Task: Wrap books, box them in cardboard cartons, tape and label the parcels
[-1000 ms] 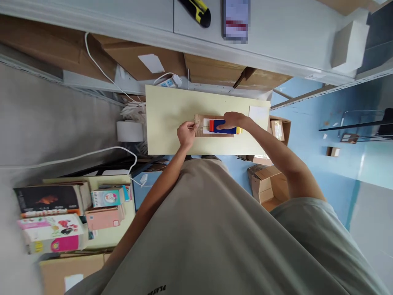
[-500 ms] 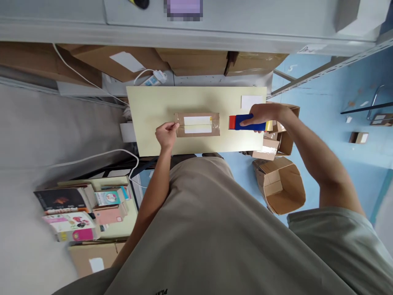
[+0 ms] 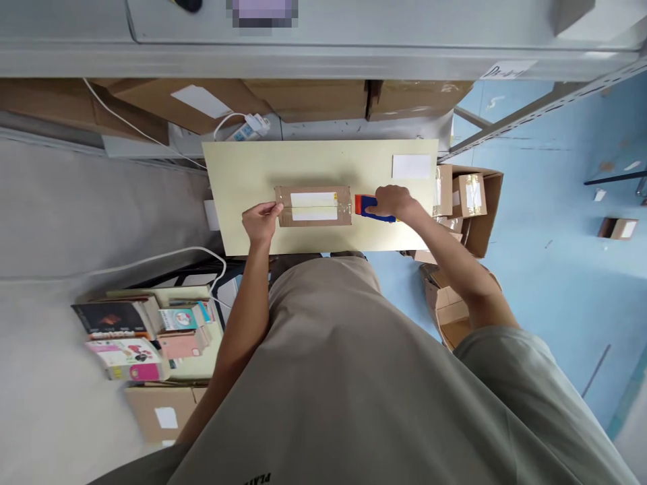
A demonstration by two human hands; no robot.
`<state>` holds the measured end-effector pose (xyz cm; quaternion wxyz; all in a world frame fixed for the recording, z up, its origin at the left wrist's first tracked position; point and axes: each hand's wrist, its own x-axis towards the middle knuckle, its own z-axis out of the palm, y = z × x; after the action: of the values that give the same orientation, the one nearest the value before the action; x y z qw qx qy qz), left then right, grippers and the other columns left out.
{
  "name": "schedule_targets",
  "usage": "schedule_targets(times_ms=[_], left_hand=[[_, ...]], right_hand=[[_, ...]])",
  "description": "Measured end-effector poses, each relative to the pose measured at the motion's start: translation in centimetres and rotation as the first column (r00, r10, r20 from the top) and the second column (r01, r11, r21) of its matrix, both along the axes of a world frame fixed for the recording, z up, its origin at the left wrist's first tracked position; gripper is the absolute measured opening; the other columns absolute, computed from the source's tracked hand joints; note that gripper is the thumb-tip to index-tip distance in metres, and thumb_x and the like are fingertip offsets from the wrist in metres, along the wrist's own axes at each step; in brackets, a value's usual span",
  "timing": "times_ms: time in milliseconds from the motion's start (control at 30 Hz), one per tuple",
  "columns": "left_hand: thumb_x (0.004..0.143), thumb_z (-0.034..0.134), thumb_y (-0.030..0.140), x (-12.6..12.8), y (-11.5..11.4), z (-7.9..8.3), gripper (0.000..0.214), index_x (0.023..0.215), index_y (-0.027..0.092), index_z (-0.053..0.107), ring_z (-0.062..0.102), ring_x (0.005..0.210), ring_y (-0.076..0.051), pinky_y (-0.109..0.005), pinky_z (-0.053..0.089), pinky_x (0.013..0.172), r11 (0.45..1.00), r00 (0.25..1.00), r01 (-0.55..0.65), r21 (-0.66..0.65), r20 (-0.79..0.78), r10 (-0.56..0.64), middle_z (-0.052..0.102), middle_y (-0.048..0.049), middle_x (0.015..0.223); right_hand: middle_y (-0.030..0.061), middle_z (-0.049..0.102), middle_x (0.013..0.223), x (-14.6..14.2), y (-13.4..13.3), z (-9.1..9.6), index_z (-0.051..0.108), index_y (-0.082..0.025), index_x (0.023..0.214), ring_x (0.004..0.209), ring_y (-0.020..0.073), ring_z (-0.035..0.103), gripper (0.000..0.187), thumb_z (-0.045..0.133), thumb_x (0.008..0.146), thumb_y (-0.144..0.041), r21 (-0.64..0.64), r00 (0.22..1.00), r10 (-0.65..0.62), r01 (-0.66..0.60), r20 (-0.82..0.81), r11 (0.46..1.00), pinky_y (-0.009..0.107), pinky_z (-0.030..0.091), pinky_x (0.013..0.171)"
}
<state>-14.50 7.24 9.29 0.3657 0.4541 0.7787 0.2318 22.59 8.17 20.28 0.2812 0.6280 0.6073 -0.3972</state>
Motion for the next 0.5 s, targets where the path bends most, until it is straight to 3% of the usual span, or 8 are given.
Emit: schedule_targets(times_ms=[100,200,333,400,500], left_hand=[[0.087,0.086,0.033,0.5,0.1,0.1,0.019,0.096,0.016,0.087,0.083,0.097,-0.025,-0.035,0.067,0.096,1.0,1.0,-0.021,0.002,-0.011,0.021,0.087,-0.0076,0.096],[0.09,0.083,0.032,0.9,0.0,0.1,0.015,0.091,0.017,0.083,0.081,0.096,-0.024,-0.031,0.064,0.092,1.0,1.0,-0.02,0.013,0.002,0.02,0.085,-0.0059,0.092],[0.094,0.079,0.037,0.4,-0.4,-0.4,0.024,0.078,0.02,0.073,0.073,0.086,-0.021,-0.028,0.056,0.082,0.997,0.997,0.065,0.044,0.026,-0.066,0.073,-0.0006,0.077],[0.096,0.076,0.038,0.1,-0.5,-0.7,0.029,0.074,0.021,0.068,0.065,0.078,-0.019,-0.027,0.05,0.075,0.991,0.991,0.126,0.055,0.029,-0.128,0.064,0.0013,0.071],[0.099,0.073,0.035,0.1,-0.4,-1.1,0.029,0.075,0.021,0.067,0.055,0.072,-0.018,-0.028,0.042,0.071,0.983,0.984,0.175,0.052,0.032,-0.177,0.057,0.0024,0.068]], right_hand=[[0.0265,0.085,0.122,-1.9,-1.1,-0.9,0.084,-0.01,0.131,0.116,0.0419,0.083,0.04,0.073,0.11,-0.043,0.084,0.999,0.019,-0.022,0.04,0.996,0.043,0.06,0.089],[0.0266,0.086,0.123,-3.2,-2.5,-2.2,0.085,-0.013,0.127,0.113,0.0409,0.084,0.033,0.068,0.112,-0.038,0.141,0.997,-0.028,0.018,0.068,0.99,0.043,0.058,0.085],[0.0262,0.086,0.122,-3.9,-4.9,-4.0,0.082,-0.013,0.131,0.109,0.0381,0.083,0.031,0.067,0.112,-0.032,0.205,0.972,-0.223,0.203,0.078,0.958,0.045,0.059,0.087],[0.0286,0.085,0.126,-3.8,-6.1,-5.0,0.079,-0.009,0.133,0.113,0.039,0.083,0.036,0.064,0.116,-0.037,0.285,0.913,-0.406,0.378,0.046,0.881,0.046,0.061,0.09],[0.0283,0.084,0.123,-3.6,-7.7,-6.5,0.076,-0.009,0.128,0.111,0.0378,0.083,0.052,0.054,0.121,-0.056,0.39,0.751,-0.631,0.649,-0.194,0.653,0.043,0.061,0.089]])
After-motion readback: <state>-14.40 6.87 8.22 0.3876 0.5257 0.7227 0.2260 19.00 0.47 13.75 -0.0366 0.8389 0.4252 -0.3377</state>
